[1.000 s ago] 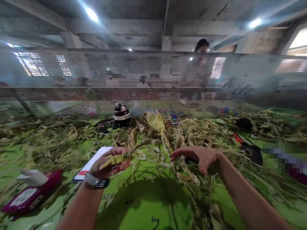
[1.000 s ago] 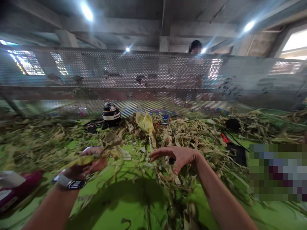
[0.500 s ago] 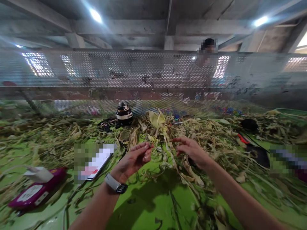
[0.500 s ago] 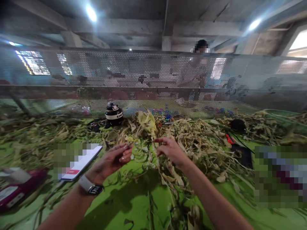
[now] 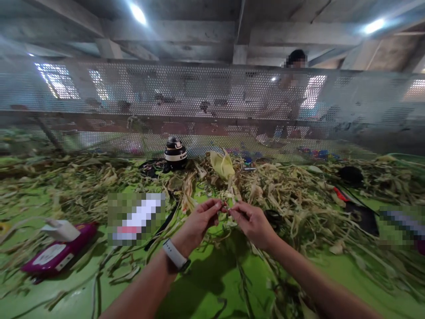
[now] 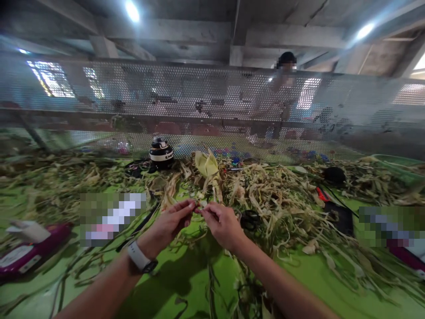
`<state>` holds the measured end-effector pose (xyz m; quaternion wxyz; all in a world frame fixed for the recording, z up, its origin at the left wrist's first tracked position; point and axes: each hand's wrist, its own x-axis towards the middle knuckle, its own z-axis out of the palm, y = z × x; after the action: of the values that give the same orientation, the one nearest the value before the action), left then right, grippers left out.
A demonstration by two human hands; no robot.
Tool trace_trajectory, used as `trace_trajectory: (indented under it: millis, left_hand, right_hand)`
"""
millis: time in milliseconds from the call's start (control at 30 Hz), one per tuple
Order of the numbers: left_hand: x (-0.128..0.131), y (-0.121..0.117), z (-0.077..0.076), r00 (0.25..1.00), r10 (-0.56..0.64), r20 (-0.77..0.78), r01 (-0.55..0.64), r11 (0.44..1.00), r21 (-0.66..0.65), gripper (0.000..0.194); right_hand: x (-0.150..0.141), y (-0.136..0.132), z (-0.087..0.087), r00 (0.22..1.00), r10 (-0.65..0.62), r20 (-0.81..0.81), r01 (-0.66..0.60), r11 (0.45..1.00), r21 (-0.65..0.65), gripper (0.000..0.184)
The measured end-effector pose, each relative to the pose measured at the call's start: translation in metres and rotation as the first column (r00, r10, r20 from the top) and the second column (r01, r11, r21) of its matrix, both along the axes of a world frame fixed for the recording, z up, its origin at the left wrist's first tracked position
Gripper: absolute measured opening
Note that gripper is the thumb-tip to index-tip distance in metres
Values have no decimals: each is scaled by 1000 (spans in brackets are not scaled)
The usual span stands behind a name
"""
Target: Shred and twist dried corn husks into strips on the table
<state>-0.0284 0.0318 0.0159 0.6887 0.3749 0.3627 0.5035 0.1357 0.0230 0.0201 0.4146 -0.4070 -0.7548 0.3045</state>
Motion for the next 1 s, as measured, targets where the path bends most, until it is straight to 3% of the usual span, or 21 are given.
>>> trace_trajectory:
  millis: [100,233,367,467,600,700,867,1000]
  left_hand:
    - [6,-1,-3,998,51,-27,-50,998,35,26]
    - [9,0,-11,993,121,10,-121,993,16,26]
    - [11,1,-18,983,180,46,-181,983,36,27]
    - [15,-2,-18,984,179,1,-178,977,115,26]
    - [17,-4,-18,965,208,-158,-161,951,265,24]
    - [15,-4,-19,898,303,-318,-153,895,419,21]
    - [14,-7,-17,718,521,-461,-69,713,698,18]
    - [16,-12,-15,672,556,-489,-22,674,738,21]
  right_hand:
    - [-2,-5,2,993,-20,118,10,996,87,26]
    - [-3,-8,1,981,-152,123,135,982,133,16]
    - [-2,-10,1,962,-128,242,69,969,239,13]
    - [-3,-11,0,954,-111,278,52,976,211,17]
    - [-9,-7,-6,981,-66,184,45,993,113,21]
    - [-12,-6,-10,992,-64,108,53,994,100,27]
    - [-11,-11,-8,997,-80,-1,80,996,36,26]
    - [-10,-14,-7,997,-72,3,72,997,27,26]
